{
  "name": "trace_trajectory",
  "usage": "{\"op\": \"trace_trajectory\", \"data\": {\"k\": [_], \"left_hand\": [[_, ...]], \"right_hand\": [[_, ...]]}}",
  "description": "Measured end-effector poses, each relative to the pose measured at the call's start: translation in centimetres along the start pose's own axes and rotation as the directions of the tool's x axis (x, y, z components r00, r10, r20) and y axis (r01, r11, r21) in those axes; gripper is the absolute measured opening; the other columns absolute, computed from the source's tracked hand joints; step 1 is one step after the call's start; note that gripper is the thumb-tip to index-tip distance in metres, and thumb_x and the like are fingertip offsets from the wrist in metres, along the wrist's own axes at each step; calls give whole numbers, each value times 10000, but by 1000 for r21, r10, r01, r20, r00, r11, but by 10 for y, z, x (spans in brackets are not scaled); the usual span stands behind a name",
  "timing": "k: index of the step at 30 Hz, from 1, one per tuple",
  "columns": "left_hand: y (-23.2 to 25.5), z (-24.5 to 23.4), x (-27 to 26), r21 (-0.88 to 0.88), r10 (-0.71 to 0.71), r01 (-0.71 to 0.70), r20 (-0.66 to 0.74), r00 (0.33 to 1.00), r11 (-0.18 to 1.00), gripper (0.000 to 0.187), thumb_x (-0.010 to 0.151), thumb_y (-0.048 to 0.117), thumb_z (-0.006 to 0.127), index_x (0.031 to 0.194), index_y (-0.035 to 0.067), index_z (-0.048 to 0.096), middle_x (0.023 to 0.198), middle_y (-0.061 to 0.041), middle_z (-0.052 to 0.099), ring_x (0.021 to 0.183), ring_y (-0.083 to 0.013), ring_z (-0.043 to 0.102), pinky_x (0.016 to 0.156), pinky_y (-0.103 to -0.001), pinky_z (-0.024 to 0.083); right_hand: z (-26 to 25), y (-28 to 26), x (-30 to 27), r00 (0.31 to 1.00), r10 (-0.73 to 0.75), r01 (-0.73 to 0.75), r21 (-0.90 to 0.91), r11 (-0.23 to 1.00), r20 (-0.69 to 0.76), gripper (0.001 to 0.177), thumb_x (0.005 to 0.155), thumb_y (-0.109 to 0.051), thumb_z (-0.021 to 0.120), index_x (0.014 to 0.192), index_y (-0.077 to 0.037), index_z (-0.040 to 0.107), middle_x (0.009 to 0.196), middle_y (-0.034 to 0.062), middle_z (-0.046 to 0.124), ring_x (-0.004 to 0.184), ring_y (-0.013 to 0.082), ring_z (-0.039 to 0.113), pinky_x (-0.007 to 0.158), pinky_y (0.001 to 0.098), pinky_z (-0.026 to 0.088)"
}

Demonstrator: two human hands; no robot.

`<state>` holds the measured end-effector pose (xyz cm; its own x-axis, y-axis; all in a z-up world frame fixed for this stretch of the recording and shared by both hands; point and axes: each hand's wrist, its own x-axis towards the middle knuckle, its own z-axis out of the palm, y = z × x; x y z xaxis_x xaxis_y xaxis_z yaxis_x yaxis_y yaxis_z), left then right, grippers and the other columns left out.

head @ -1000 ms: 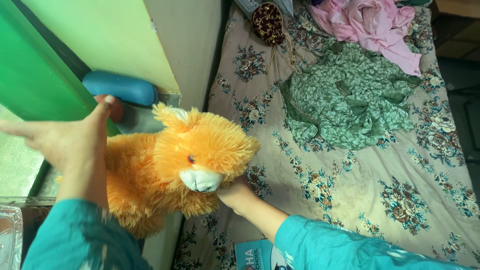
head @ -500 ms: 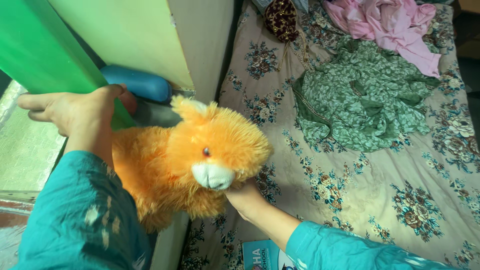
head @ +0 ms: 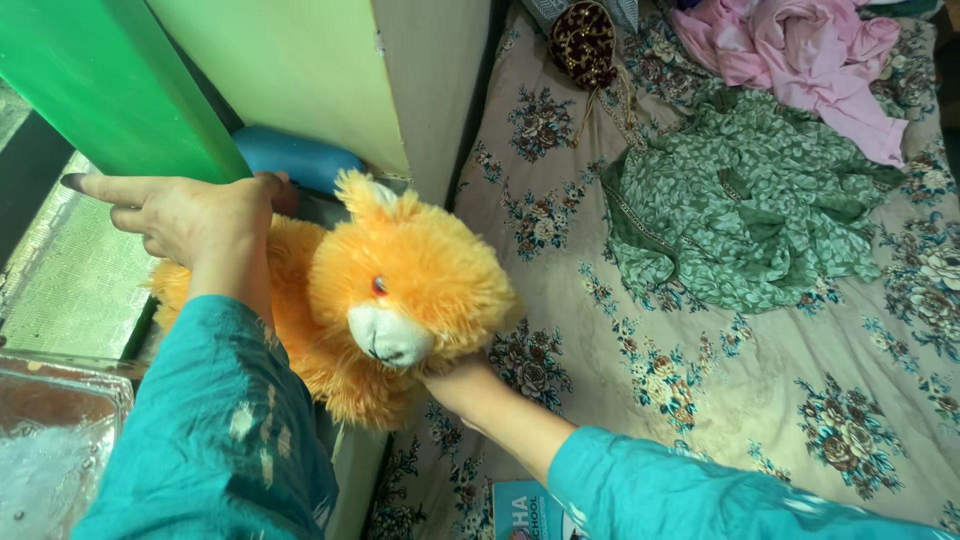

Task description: The person opens a window, then moves several items including a tin, stuffed toys, a globe, a green bat, and a book onto the windowsill. They then walk to a door, open it, and close it. Finally, they open another window in a different room.

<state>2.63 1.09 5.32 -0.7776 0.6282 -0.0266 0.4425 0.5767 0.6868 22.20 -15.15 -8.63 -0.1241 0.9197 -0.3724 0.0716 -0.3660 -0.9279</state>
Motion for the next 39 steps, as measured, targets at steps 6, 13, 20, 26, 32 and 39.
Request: {"op": "trace_trajectory", "data": {"k": [6,13,20,26,32,39], "left_hand": [[-17,3,-6,11,64,-63,-32,997,998,1530,622,393,1040,1592,10,-81,1545,-297,330,1425,-501,365,1202,-494,317],[-12,-15,1,47,74,-76,50,996,996,1304,660,387,999,1534,-28,126,1466,-320,378,1307,-484,508,1064,-459,490],[-3,-4,7,113,120,-121,13,993,986,1169,577,376,1026,1371,-8,259,1301,-281,466,1170,-436,553,929,-438,538],[7,27,7,115,163,-167,43,986,979,960,638,340,970,1280,9,336,1215,-244,498,1100,-407,565,887,-433,529],[4,36,-11,89,226,-228,29,974,970,752,699,303,913,1189,27,413,1130,-206,530,1030,-378,576,845,-428,520],[-32,-5,-102,38,435,-433,-100,895,900,511,770,260,848,1082,47,503,1030,-163,567,948,-344,590,796,-423,510]], "right_hand": [[1,14,0,997,63,-70,204,977,42,778,832,-28,698,1498,-175,322,1560,32,421,1462,164,405,1187,314,359],[33,34,42,987,129,-114,-142,983,100,629,913,-95,663,1496,-131,431,1538,91,475,1420,230,460,1181,366,394],[96,55,62,884,-443,462,-422,780,149,448,1010,-187,568,1444,-100,500,1492,109,531,1379,264,514,1162,408,421],[110,33,64,881,-468,413,-588,696,65,363,1080,-246,522,1403,-83,546,1459,112,581,1324,291,566,1112,441,449],[61,-30,8,832,-553,471,-577,668,39,511,880,-327,752,1321,-112,614,1350,100,655,1279,326,605,1079,463,465],[-5,-7,-59,828,-540,405,-501,764,-154,749,795,-388,835,1343,16,524,1311,222,565,1236,385,545,1029,475,447]]}}
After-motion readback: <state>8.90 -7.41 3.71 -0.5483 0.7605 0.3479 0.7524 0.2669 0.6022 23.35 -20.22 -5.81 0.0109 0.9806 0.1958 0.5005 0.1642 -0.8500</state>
